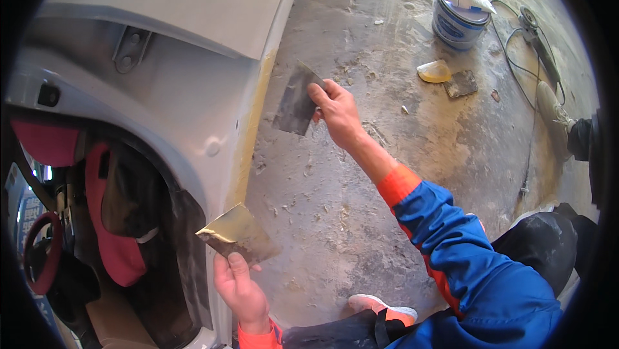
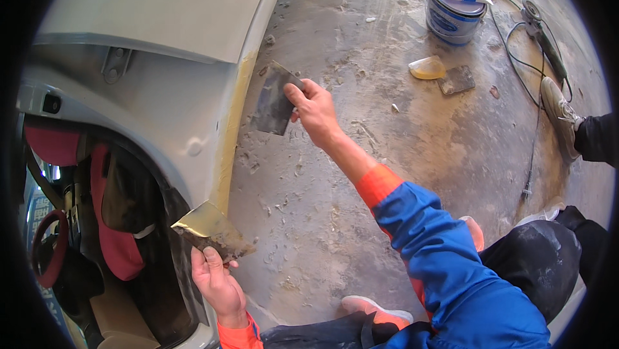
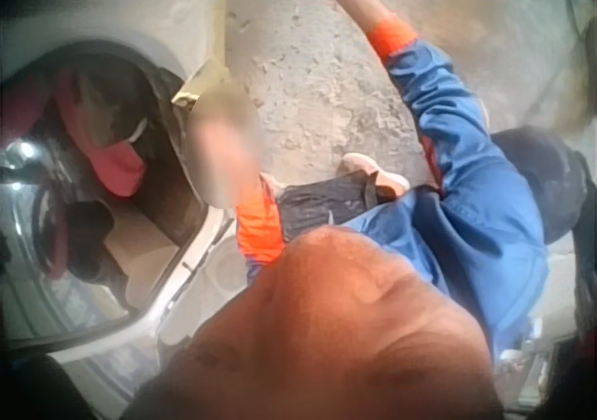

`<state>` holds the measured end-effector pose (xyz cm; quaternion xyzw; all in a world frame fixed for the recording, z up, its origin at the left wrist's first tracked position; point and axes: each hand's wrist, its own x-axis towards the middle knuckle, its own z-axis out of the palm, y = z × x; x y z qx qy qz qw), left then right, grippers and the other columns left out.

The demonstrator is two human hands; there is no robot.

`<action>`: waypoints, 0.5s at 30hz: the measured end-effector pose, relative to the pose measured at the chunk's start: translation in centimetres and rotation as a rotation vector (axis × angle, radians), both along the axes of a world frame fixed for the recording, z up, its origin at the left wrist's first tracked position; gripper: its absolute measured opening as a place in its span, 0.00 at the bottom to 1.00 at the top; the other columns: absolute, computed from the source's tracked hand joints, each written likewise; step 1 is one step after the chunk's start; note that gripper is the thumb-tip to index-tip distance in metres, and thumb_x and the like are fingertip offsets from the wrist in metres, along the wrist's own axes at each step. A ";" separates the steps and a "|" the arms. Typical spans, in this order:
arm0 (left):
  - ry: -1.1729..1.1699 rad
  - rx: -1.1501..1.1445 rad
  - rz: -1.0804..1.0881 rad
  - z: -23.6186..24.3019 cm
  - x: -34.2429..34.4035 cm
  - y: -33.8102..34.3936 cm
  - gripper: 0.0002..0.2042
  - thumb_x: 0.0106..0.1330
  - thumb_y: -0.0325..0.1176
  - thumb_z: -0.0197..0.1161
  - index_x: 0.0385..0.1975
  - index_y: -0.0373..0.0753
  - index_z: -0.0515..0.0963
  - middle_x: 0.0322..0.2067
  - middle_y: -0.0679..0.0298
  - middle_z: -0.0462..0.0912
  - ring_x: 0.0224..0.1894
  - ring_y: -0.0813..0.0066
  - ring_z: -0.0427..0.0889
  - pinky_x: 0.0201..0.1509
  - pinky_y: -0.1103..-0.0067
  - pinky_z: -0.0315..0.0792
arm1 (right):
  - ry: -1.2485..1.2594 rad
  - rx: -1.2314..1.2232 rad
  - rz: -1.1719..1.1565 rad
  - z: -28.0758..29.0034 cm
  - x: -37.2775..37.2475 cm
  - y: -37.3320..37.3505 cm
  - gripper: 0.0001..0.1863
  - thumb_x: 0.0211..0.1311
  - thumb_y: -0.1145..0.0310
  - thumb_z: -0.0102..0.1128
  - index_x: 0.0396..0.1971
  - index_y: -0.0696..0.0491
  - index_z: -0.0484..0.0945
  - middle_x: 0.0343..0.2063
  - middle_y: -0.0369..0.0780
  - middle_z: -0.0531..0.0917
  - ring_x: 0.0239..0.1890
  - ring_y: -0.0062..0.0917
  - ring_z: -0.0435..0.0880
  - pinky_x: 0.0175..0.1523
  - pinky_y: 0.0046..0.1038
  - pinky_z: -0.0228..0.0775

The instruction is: The person applies body filler to a car door using a putty knife, spreading the material along the edge and smoothing the surface. The person repeatedly scrapes filler from one knife to another and continues applying it to the door panel.

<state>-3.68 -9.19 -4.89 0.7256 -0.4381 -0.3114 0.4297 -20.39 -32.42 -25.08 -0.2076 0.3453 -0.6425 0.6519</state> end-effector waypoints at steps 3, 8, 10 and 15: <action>-0.008 0.004 -0.010 -0.1 -0.1 -0.1 0.16 0.80 0.39 0.53 0.58 0.37 0.74 0.45 0.69 0.82 0.41 0.84 0.76 0.36 0.83 0.67 | -0.066 -0.009 0.022 -0.3 0.8 -2.4 0.13 0.73 0.59 0.65 0.35 0.55 0.80 0.27 0.31 0.81 0.24 0.14 0.76 0.27 0.21 0.71; -0.026 -0.003 0.029 -0.1 -0.4 -0.2 0.17 0.79 0.42 0.55 0.55 0.34 0.76 0.44 0.67 0.82 0.42 0.81 0.78 0.37 0.82 0.69 | -0.086 -0.037 0.055 0.0 1.7 -4.3 0.14 0.72 0.59 0.66 0.30 0.53 0.79 0.24 0.30 0.80 0.23 0.13 0.74 0.26 0.20 0.69; -0.026 -0.005 0.025 -0.2 -0.4 -0.2 0.17 0.79 0.42 0.55 0.55 0.34 0.76 0.43 0.67 0.82 0.41 0.81 0.78 0.36 0.82 0.69 | -0.106 -0.040 0.063 0.2 1.7 -4.7 0.14 0.71 0.59 0.66 0.29 0.53 0.78 0.23 0.30 0.79 0.22 0.13 0.73 0.25 0.20 0.68; -0.023 -0.010 0.018 -0.2 -0.2 -0.3 0.18 0.78 0.42 0.55 0.55 0.34 0.76 0.42 0.67 0.83 0.40 0.81 0.78 0.36 0.82 0.70 | -0.108 -0.036 0.061 0.4 1.5 -5.4 0.15 0.71 0.59 0.67 0.28 0.52 0.77 0.22 0.30 0.78 0.20 0.13 0.73 0.24 0.20 0.67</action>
